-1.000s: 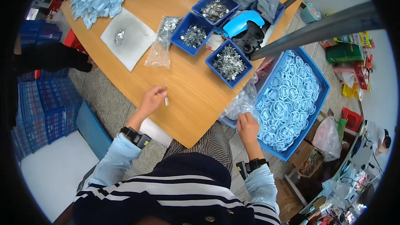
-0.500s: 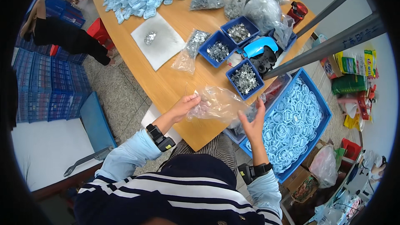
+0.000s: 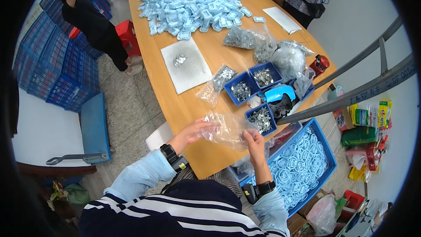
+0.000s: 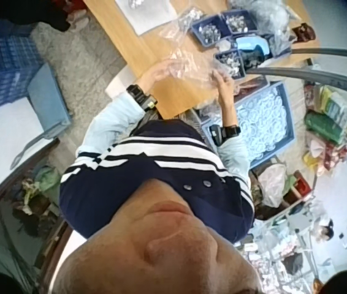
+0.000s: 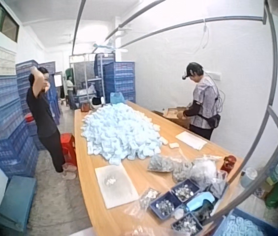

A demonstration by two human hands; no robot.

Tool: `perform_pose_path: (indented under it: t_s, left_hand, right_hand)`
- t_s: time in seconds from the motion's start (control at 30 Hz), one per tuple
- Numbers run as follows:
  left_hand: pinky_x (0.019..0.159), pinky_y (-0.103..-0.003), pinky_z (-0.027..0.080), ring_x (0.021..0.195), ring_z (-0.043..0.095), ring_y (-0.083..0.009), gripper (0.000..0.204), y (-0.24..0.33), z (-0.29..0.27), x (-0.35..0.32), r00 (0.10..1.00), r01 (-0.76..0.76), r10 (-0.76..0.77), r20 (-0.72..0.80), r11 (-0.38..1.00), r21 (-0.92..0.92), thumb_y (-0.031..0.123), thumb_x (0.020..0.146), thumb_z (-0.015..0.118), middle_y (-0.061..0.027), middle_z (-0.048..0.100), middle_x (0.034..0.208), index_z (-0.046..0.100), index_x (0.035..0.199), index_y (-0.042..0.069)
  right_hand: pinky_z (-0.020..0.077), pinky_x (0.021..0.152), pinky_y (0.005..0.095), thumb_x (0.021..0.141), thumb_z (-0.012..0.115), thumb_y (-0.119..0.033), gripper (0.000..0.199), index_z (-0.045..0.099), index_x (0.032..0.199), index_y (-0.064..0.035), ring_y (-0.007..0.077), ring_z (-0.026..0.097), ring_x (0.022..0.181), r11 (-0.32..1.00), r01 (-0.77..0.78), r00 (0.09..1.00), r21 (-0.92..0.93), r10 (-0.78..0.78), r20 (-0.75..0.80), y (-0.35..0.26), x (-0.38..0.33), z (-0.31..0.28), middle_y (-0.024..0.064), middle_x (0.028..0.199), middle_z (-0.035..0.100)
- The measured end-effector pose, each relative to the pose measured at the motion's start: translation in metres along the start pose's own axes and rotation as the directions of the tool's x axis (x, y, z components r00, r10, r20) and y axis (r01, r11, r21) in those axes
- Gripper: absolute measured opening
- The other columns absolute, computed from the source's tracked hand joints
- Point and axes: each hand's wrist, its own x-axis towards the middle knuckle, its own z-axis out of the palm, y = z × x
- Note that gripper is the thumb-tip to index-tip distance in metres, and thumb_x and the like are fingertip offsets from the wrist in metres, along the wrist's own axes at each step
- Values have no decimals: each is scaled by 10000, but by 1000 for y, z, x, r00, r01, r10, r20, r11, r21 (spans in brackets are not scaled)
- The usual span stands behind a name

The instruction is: Packaging small metal parts into plastic bags on an assembly table in a toy factory.

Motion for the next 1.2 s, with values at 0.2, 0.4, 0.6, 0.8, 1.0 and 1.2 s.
perform_pose_path:
  t_s: [0.2, 0.4, 0.6, 0.8, 1.0, 1.2]
  left_hand:
    - [665, -229, 470, 778, 588, -100, 206, -9, 15, 31, 999, 40, -40, 3, 993, 111, 118, 798, 629, -26, 609, 895, 568, 983, 49]
    - [717, -196, 448, 835, 567, -68, 282, 17, 65, 29, 991, -119, 108, 76, 982, 145, 285, 893, 498, -15, 597, 966, 560, 1052, 61]
    - [784, -234, 438, 929, 546, -96, 466, 7, 44, 121, 996, -76, 81, 43, 991, -111, 459, 910, 392, -18, 561, 1095, 492, 1165, 82]
    - [828, -265, 423, 1037, 514, -184, 510, 6, 5, 180, 986, 109, -69, 149, 952, -286, 470, 917, 346, -55, 547, 1159, 471, 1206, 69]
    - [836, -240, 414, 945, 552, -125, 351, 9, 37, 130, 953, -303, 303, -22, 947, -106, 346, 907, 451, -22, 594, 1019, 540, 1094, 63]
    - [844, -293, 447, 954, 563, -132, 296, 15, 18, 173, 998, -44, 54, 38, 975, -218, 270, 901, 473, -29, 604, 991, 553, 1063, 36]
  right_hand:
    - [399, 661, 205, 838, 577, -143, 128, 585, 876, -22, 60, 510, 717, 1000, -1, 1000, 8, 1, -3, -3, -2, -5, -4, 785, 588]
    - [398, 647, 205, 838, 578, -142, 129, 582, 875, -18, 62, 512, 709, 998, 66, 993, -20, -68, -100, -9, 24, -16, -2, 776, 584]
    - [403, 560, 215, 823, 586, -140, 141, 580, 828, 1, 70, 504, 594, 975, 185, 968, -126, -203, -145, -55, 104, -2, 19, 708, 581]
    - [408, 483, 222, 807, 585, -124, 134, 576, 763, 2, 80, 504, 530, 958, 197, 944, -210, -243, -225, -57, 141, -5, 12, 636, 548]
    - [405, 438, 235, 795, 579, -113, 121, 577, 759, 3, 107, 513, 462, 982, 109, 945, -153, -150, -289, -51, 159, -33, 25, 609, 545]
    - [400, 438, 234, 795, 583, -122, 120, 578, 767, -6, 103, 517, 484, 998, 32, 957, -60, -48, -287, -48, 169, -37, 25, 642, 556]
